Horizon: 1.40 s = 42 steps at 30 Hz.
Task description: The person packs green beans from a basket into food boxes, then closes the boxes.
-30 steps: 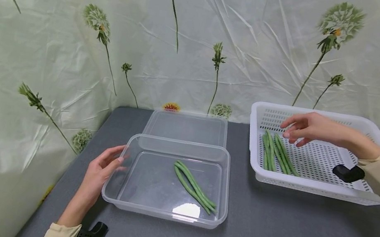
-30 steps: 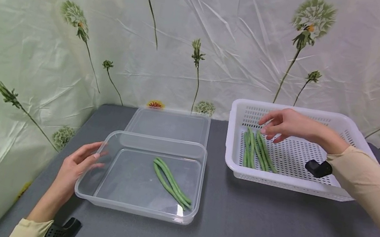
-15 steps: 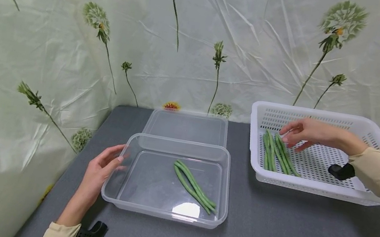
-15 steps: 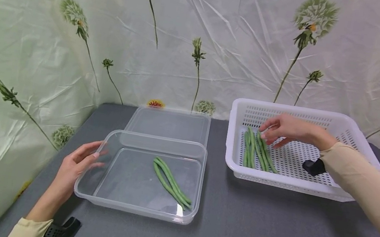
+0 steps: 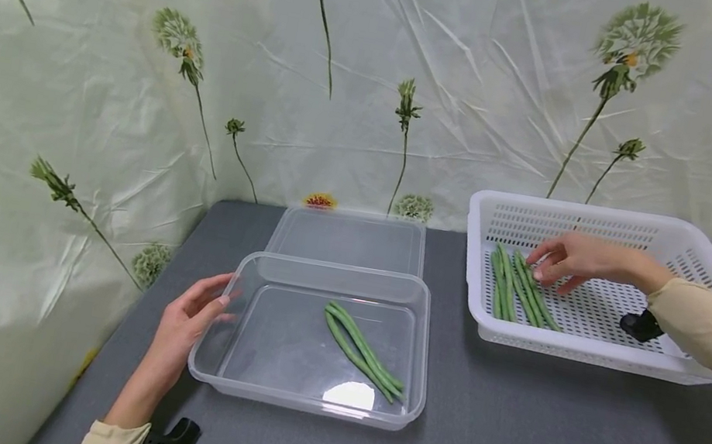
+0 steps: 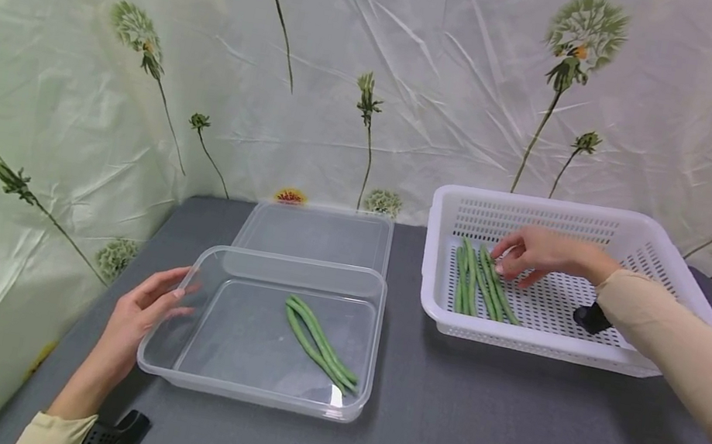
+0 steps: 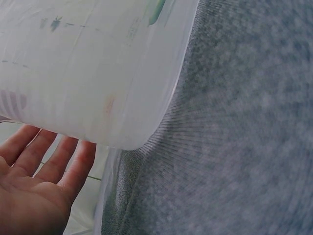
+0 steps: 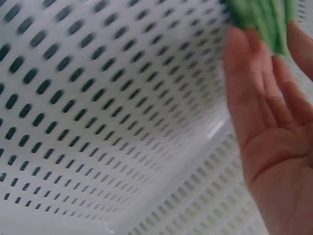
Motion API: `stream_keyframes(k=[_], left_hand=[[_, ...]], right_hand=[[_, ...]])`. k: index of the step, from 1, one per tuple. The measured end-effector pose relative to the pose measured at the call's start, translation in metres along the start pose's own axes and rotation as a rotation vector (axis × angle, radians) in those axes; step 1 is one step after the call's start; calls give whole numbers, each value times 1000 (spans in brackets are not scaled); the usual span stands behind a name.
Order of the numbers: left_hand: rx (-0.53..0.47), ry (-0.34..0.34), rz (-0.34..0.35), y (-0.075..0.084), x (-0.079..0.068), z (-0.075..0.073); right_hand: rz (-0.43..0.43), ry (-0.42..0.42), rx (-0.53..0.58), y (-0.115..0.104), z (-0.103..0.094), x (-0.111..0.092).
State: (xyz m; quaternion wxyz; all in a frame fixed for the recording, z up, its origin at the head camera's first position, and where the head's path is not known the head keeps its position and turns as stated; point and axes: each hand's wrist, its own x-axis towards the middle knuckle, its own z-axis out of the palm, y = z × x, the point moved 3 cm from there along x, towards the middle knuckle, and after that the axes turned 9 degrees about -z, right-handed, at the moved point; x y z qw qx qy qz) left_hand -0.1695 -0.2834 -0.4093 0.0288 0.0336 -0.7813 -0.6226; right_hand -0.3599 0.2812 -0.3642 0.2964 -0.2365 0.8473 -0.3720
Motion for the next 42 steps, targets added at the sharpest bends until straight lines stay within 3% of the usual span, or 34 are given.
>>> stream_keyframes(k=[10,17,26,31,42], left_hand=[[16,8,-12,-1,1,0],[2,13,0,0,1,0],[7,10,-18,0,1,0],[9,7,-28,0,1,1],[12,10,-18,1,1,1]], right_hand=[[-2,56,-27,18,8,14],[-36,82,-32,18,10,20],[-9,39,72,18,12,14],[11,46,66,18,8,9],[-50,91,78,-2,-3,-9]])
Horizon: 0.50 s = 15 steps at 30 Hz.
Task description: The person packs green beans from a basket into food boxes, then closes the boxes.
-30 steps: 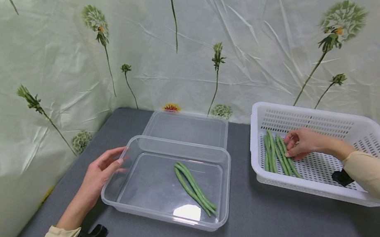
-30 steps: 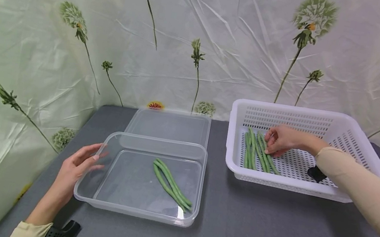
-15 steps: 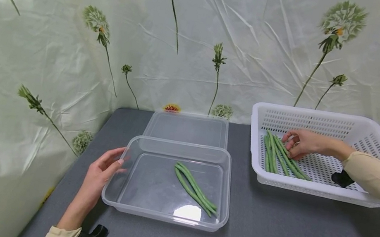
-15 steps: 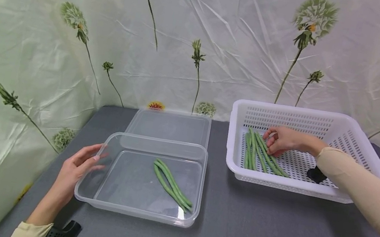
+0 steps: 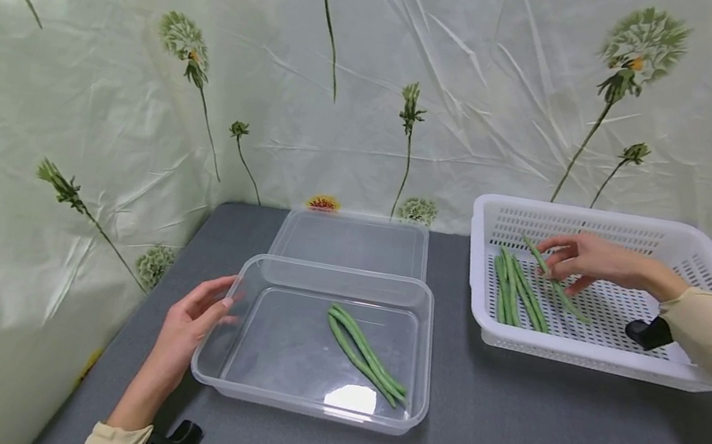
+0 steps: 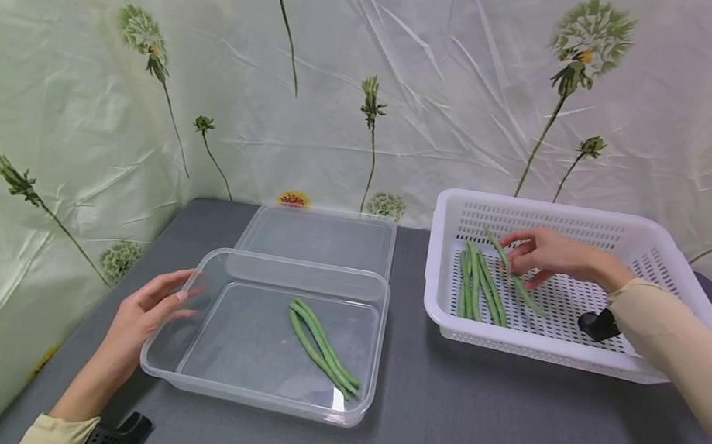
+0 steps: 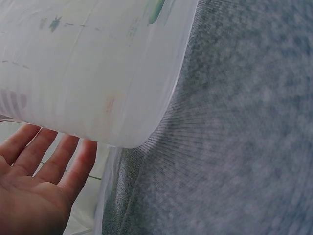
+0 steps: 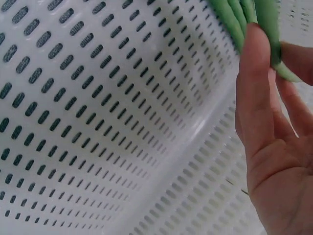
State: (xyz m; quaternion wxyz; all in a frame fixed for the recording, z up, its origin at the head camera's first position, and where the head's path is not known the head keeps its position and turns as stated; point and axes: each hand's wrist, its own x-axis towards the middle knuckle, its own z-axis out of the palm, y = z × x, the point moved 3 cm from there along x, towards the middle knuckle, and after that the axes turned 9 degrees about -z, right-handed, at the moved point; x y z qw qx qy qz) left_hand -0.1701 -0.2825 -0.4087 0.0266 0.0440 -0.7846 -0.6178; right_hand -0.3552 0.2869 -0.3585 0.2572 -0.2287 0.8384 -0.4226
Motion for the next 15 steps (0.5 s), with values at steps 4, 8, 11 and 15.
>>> stream_keyframes(k=[4,8,11,15], left_hand=[[2,-3,-7,-1,0,0],[-1,-4,-10,-2,-1,0],[3,-1,-7,-1,-1,0],[3,4,-6,1,0,1]], right_hand=[[-27,-13,41,-5,-3,-6],[-64,-23,56,-12,-5,-10],[-103,1,33,-22,-6,-15],[-128,76,-17,-40,-4,-22]])
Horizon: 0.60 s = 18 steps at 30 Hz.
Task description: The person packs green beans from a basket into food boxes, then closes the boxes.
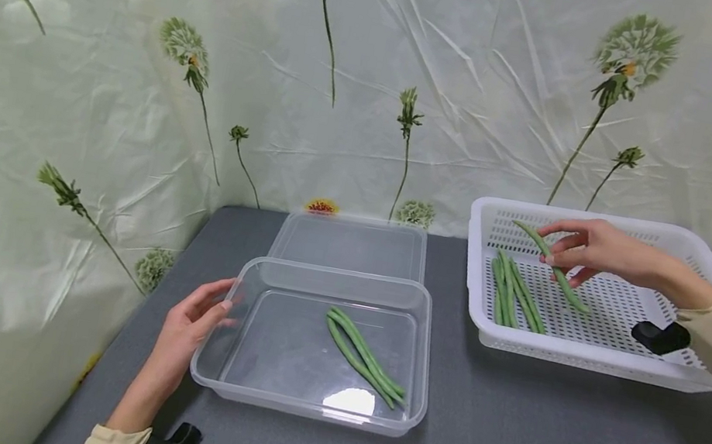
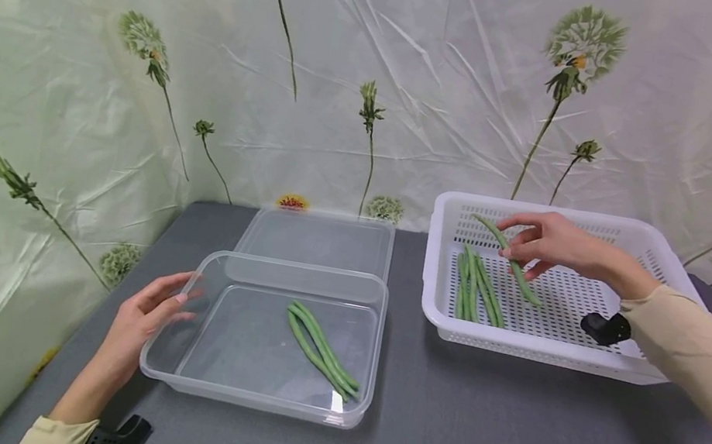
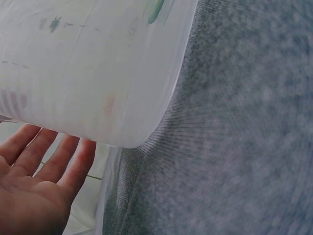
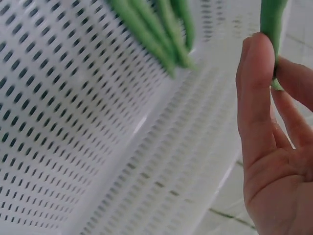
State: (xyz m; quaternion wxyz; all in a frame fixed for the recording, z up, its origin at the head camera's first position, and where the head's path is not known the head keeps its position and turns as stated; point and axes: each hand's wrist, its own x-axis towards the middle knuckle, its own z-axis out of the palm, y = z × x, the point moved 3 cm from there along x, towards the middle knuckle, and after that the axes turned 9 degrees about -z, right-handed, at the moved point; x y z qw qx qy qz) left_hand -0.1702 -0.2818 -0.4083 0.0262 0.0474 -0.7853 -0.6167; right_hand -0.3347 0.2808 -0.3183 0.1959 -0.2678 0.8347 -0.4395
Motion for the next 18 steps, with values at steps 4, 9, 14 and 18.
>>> stream_keyframes(k=[4,9,14,18], left_hand=[[-4,-2,-2,0,1,0],[-1,-2,-5,0,0,-1],[0,-2,0,0,0,-1],[-4,2,-4,0,0,0]], right_hand=[[-8,60,-40,-13,6,-4],[-34,100,-56,-25,14,-7],[-66,179,-56,-40,21,-12],[-74,240,-49,-51,28,-16]])
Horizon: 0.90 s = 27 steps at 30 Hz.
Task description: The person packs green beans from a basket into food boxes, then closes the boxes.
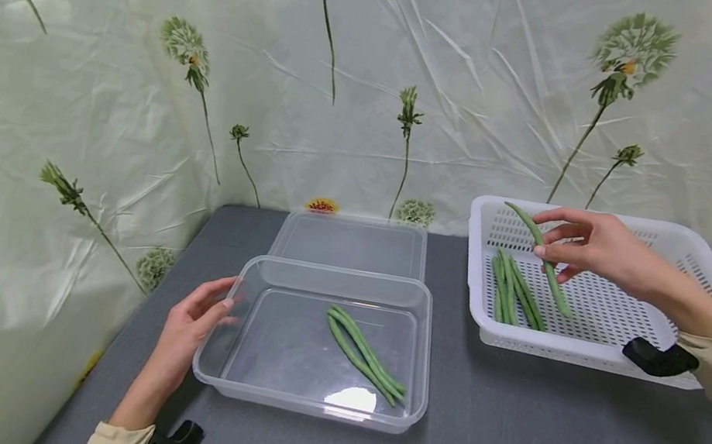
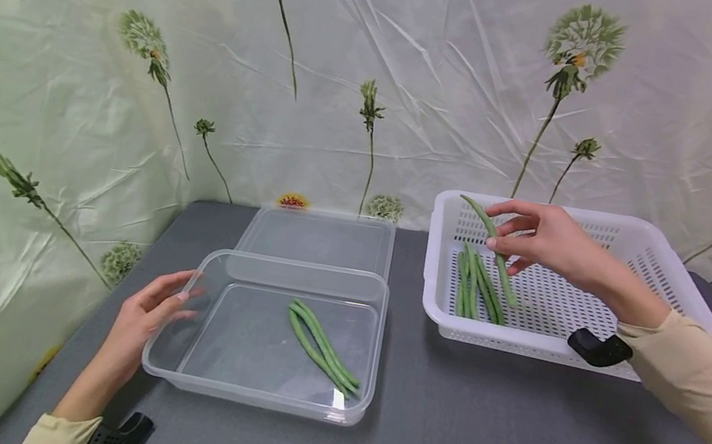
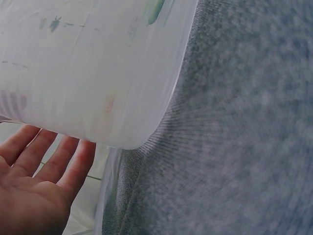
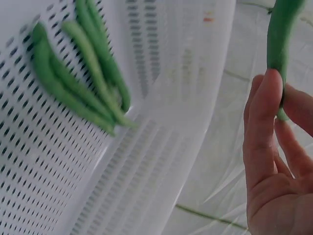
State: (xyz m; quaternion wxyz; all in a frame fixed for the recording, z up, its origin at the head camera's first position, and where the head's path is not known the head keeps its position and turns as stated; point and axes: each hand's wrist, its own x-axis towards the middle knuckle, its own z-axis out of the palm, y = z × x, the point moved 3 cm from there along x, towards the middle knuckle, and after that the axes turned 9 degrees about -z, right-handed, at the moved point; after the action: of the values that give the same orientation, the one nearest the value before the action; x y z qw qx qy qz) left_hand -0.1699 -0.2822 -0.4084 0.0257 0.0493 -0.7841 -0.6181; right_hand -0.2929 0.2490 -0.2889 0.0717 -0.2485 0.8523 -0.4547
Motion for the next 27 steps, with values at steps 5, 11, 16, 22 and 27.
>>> stream_keyframes(k=[5,11,16,22,27], left_hand=[[7,2,-5,-1,1,1],[13,10,-9,-1,2,2],[17,13,-18,-1,2,2],[15,13,-13,-1,1,1],[15,7,-2,0,1,0]], right_hand=[[-47,70,25,-13,10,-5],[-146,108,91,-17,25,-9],[-213,92,169,-21,37,-12],[-240,79,276,-32,55,-17],[-198,146,321,-40,74,-19]])
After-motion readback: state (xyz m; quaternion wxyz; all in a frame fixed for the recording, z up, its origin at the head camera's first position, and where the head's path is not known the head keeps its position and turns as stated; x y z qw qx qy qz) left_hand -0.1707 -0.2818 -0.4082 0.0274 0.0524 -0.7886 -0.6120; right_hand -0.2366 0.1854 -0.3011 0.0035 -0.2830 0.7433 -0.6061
